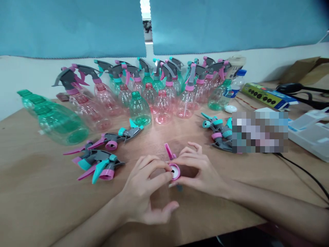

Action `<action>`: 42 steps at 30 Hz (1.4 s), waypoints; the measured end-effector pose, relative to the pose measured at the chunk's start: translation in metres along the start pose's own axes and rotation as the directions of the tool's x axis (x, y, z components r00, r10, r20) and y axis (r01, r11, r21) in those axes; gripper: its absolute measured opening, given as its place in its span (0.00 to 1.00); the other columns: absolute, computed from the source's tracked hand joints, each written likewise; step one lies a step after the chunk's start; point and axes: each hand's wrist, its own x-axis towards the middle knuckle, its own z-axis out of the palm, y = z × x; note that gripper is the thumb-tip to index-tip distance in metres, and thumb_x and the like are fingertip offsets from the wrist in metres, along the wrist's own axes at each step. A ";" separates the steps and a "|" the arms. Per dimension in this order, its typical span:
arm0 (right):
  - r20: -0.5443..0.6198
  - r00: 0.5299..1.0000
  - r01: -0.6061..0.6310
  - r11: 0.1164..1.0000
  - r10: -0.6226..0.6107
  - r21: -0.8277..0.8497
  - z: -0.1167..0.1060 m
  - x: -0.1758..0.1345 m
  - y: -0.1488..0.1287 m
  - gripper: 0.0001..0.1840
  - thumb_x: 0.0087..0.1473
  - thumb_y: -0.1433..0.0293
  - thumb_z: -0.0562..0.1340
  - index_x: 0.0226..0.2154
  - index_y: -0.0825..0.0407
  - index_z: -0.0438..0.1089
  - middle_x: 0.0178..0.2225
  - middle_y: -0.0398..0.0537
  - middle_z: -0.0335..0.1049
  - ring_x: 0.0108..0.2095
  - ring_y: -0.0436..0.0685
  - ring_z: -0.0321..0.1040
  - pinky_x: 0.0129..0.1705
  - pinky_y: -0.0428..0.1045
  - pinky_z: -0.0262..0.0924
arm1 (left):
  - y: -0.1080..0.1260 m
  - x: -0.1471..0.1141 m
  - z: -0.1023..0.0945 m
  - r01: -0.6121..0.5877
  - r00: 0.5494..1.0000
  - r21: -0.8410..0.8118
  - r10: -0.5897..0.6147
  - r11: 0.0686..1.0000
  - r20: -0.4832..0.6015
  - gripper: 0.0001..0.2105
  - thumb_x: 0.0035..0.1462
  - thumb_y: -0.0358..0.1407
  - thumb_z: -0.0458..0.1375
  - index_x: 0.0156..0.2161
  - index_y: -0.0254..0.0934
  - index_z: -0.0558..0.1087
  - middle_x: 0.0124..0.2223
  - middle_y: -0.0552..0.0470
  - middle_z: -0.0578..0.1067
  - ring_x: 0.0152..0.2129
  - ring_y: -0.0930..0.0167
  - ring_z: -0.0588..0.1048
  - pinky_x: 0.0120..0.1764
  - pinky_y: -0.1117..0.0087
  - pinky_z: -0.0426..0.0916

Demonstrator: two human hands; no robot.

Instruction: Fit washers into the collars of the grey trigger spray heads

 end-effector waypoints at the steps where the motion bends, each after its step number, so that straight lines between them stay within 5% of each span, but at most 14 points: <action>1: -0.002 1.000 0.002 1.000 -0.002 -0.002 0.000 0.000 0.000 0.17 0.45 0.61 0.70 0.39 0.48 0.73 0.31 0.38 0.74 0.37 0.52 0.68 0.57 0.57 0.39 | 0.000 0.000 -0.001 0.003 1.000 0.001 -0.003 1.000 0.011 0.14 0.49 0.42 0.58 0.41 0.38 0.71 0.39 0.46 0.73 0.36 0.63 0.68 0.38 0.60 0.64; 12: 0.006 1.000 -0.030 0.999 0.029 0.019 -0.002 0.000 0.002 0.14 0.49 0.61 0.67 0.39 0.47 0.73 0.32 0.39 0.74 0.39 0.52 0.68 0.57 0.57 0.39 | -0.006 0.000 -0.002 -0.107 0.994 0.125 0.106 0.986 0.007 0.18 0.49 0.48 0.57 0.43 0.40 0.71 0.41 0.48 0.75 0.37 0.63 0.69 0.39 0.60 0.58; 30: 0.027 1.000 -0.005 1.000 0.005 0.008 -0.002 0.000 0.004 0.15 0.51 0.58 0.64 0.39 0.49 0.74 0.31 0.41 0.74 0.37 0.53 0.69 0.57 0.58 0.42 | -0.013 0.001 0.001 -0.078 0.991 0.327 0.108 0.942 -0.076 0.14 0.52 0.43 0.58 0.42 0.40 0.71 0.43 0.44 0.71 0.40 0.61 0.68 0.43 0.57 0.61; 37: 0.054 0.998 -0.014 1.000 0.014 0.002 -0.003 0.000 0.002 0.13 0.52 0.60 0.64 0.38 0.49 0.73 0.33 0.44 0.74 0.38 0.54 0.68 0.56 0.60 0.44 | -0.002 0.003 0.002 0.098 0.995 0.017 -0.098 0.995 0.033 0.13 0.55 0.38 0.56 0.46 0.40 0.70 0.48 0.45 0.66 0.44 0.61 0.65 0.45 0.57 0.64; 42: 0.080 0.996 0.033 0.999 -0.031 -0.030 -0.002 -0.001 0.000 0.13 0.53 0.59 0.63 0.36 0.50 0.73 0.31 0.43 0.73 0.37 0.54 0.67 0.55 0.59 0.43 | 0.000 0.005 -0.002 0.058 0.997 -0.059 -0.055 0.997 0.046 0.08 0.55 0.33 0.56 0.41 0.40 0.71 0.47 0.46 0.67 0.44 0.63 0.67 0.45 0.59 0.65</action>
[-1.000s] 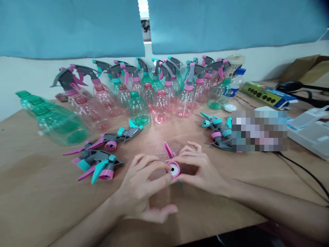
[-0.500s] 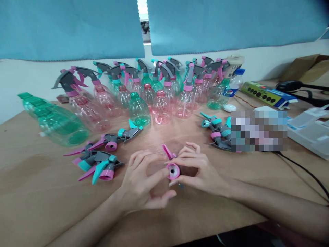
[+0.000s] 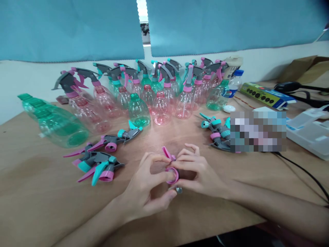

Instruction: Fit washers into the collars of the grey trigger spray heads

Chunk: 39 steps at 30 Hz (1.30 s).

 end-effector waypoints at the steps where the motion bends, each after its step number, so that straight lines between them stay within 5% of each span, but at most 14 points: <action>1: -0.001 1.000 0.011 1.000 -0.011 -0.003 0.000 0.000 0.000 0.13 0.53 0.59 0.64 0.37 0.50 0.74 0.31 0.44 0.73 0.37 0.54 0.67 0.55 0.59 0.43 | -0.001 0.000 -0.001 -0.028 1.000 0.016 0.028 0.999 -0.004 0.08 0.55 0.33 0.56 0.41 0.40 0.72 0.46 0.46 0.68 0.43 0.63 0.67 0.45 0.59 0.65; 7: -0.017 1.000 0.009 1.000 -0.009 0.008 -0.002 0.001 0.001 0.14 0.53 0.60 0.63 0.40 0.51 0.74 0.30 0.44 0.73 0.37 0.54 0.67 0.55 0.58 0.44 | -0.009 -0.003 -0.004 -0.174 0.984 0.147 0.178 0.974 -0.009 0.12 0.55 0.34 0.55 0.45 0.41 0.72 0.43 0.46 0.71 0.38 0.65 0.69 0.40 0.61 0.66; 17: 0.016 1.000 0.027 0.999 -0.026 -0.033 0.000 -0.001 0.000 0.16 0.51 0.58 0.65 0.41 0.49 0.73 0.33 0.43 0.75 0.38 0.53 0.68 0.55 0.58 0.44 | -0.011 0.001 -0.002 -0.062 0.996 0.089 0.067 0.994 -0.058 0.05 0.53 0.35 0.58 0.36 0.38 0.73 0.37 0.48 0.69 0.35 0.66 0.67 0.37 0.63 0.66; 28: -0.047 0.998 0.036 0.992 -0.042 -0.122 0.002 0.002 0.001 0.14 0.51 0.59 0.64 0.37 0.51 0.73 0.30 0.44 0.74 0.36 0.54 0.67 0.55 0.58 0.44 | 0.002 -0.001 0.007 0.042 0.999 -0.020 -0.043 0.999 -0.023 0.11 0.52 0.36 0.58 0.42 0.36 0.71 0.44 0.45 0.66 0.42 0.63 0.67 0.42 0.61 0.69; 35: -0.057 0.998 0.010 0.956 -0.028 -0.293 -0.014 0.006 0.011 0.13 0.53 0.59 0.63 0.38 0.49 0.72 0.34 0.45 0.76 0.40 0.57 0.68 0.58 0.62 0.37 | 0.000 -0.001 0.004 0.047 0.994 0.091 -0.037 0.995 -0.104 0.10 0.56 0.32 0.54 0.43 0.39 0.72 0.44 0.46 0.68 0.41 0.64 0.67 0.42 0.62 0.68; 39: -0.025 0.999 -0.034 0.856 0.024 -0.517 -0.038 0.014 0.020 0.12 0.55 0.60 0.61 0.38 0.50 0.72 0.34 0.48 0.75 0.41 0.61 0.67 0.56 0.65 0.38 | 0.000 0.000 0.002 0.067 0.990 0.133 -0.049 0.989 -0.132 0.06 0.58 0.30 0.53 0.38 0.37 0.72 0.40 0.47 0.69 0.38 0.67 0.68 0.41 0.63 0.68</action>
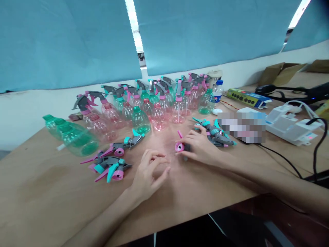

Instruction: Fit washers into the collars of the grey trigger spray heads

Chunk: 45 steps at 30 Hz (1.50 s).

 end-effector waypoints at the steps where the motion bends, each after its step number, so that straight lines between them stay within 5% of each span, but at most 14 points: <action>1: 0.035 0.999 -0.031 0.995 0.034 -0.095 -0.006 0.003 0.006 0.12 0.54 0.61 0.61 0.35 0.51 0.73 0.33 0.50 0.75 0.41 0.63 0.66 0.54 0.65 0.41 | 0.000 0.000 0.000 0.009 1.000 0.006 -0.009 1.000 0.000 0.06 0.59 0.30 0.53 0.37 0.37 0.72 0.40 0.48 0.70 0.38 0.67 0.69 0.41 0.64 0.68; 5: 0.224 0.939 -0.170 0.917 0.262 -0.360 -0.030 0.023 0.029 0.12 0.52 0.61 0.61 0.32 0.52 0.75 0.37 0.55 0.75 0.45 0.68 0.65 0.46 0.60 0.52 | 0.003 0.001 0.005 0.042 0.997 0.011 -0.043 0.999 0.058 0.06 0.60 0.29 0.52 0.36 0.36 0.71 0.39 0.48 0.70 0.36 0.68 0.69 0.39 0.65 0.68; 8: 0.281 0.893 -0.211 0.878 0.352 -0.429 -0.044 0.037 0.040 0.13 0.47 0.61 0.64 0.26 0.56 0.76 0.27 0.55 0.75 0.36 0.65 0.71 0.42 0.58 0.53 | 0.006 -0.001 0.009 0.041 0.988 0.015 -0.043 0.999 0.145 0.06 0.59 0.29 0.52 0.37 0.36 0.71 0.39 0.48 0.70 0.36 0.68 0.69 0.39 0.65 0.69; 14: 0.305 0.864 -0.224 0.848 0.401 -0.481 -0.049 0.050 0.031 0.15 0.48 0.62 0.63 0.34 0.57 0.76 0.34 0.61 0.77 0.36 0.66 0.73 0.32 0.52 0.57 | 0.010 -0.015 -0.009 0.004 0.972 0.090 -0.025 0.996 0.232 0.06 0.60 0.28 0.50 0.38 0.36 0.70 0.39 0.48 0.70 0.37 0.66 0.69 0.39 0.64 0.68; 17: 0.363 0.877 -0.142 0.893 0.313 -0.427 -0.035 0.053 0.011 0.16 0.48 0.63 0.65 0.39 0.54 0.75 0.36 0.60 0.77 0.37 0.68 0.73 0.30 0.52 0.59 | 0.005 -0.027 -0.031 0.046 0.972 0.212 -0.092 0.976 0.215 0.06 0.59 0.28 0.50 0.38 0.36 0.69 0.39 0.48 0.70 0.37 0.66 0.69 0.38 0.64 0.69; 22: 0.443 0.895 0.067 0.962 0.059 -0.263 0.005 0.064 -0.036 0.15 0.50 0.65 0.64 0.40 0.54 0.74 0.37 0.57 0.76 0.37 0.65 0.73 0.35 0.52 0.62 | -0.018 -0.060 -0.072 0.272 0.959 0.472 -0.279 0.838 -0.056 0.07 0.58 0.31 0.52 0.42 0.36 0.68 0.40 0.47 0.69 0.38 0.62 0.69 0.42 0.58 0.68; 27: 0.436 0.843 0.362 0.932 -0.317 -0.024 0.038 0.082 -0.093 0.12 0.59 0.68 0.57 0.44 0.50 0.71 0.44 0.50 0.72 0.46 0.58 0.68 0.48 0.52 0.59 | -0.041 -0.095 -0.100 0.423 0.904 0.455 -0.398 0.784 -0.154 0.10 0.58 0.41 0.55 0.41 0.38 0.69 0.40 0.48 0.69 0.40 0.62 0.70 0.45 0.58 0.66; 33: 0.346 0.751 0.543 0.824 -0.562 0.158 0.063 0.100 -0.133 0.14 0.58 0.67 0.59 0.47 0.50 0.69 0.40 0.51 0.69 0.39 0.56 0.67 0.40 0.50 0.62 | -0.049 -0.104 -0.109 0.276 0.948 0.394 -0.315 0.877 0.036 0.19 0.57 0.40 0.59 0.53 0.44 0.65 0.58 0.48 0.64 0.55 0.60 0.62 0.54 0.55 0.59; 38: 0.331 0.760 0.536 0.827 -0.559 0.167 0.073 0.110 -0.139 0.14 0.54 0.66 0.62 0.45 0.51 0.70 0.35 0.49 0.66 0.34 0.55 0.64 0.35 0.50 0.60 | -0.062 -0.095 -0.110 0.270 0.925 0.351 -0.343 0.897 0.165 0.09 0.61 0.36 0.54 0.46 0.39 0.70 0.49 0.48 0.72 0.45 0.62 0.70 0.48 0.57 0.64; 45: 0.339 0.765 0.512 0.836 -0.547 0.195 0.067 0.111 -0.147 0.14 0.51 0.62 0.65 0.38 0.53 0.72 0.36 0.50 0.64 0.35 0.55 0.63 0.36 0.49 0.60 | -0.073 -0.098 -0.115 0.277 0.928 0.250 -0.326 0.928 0.179 0.07 0.62 0.37 0.52 0.43 0.40 0.70 0.45 0.51 0.73 0.41 0.67 0.72 0.43 0.65 0.68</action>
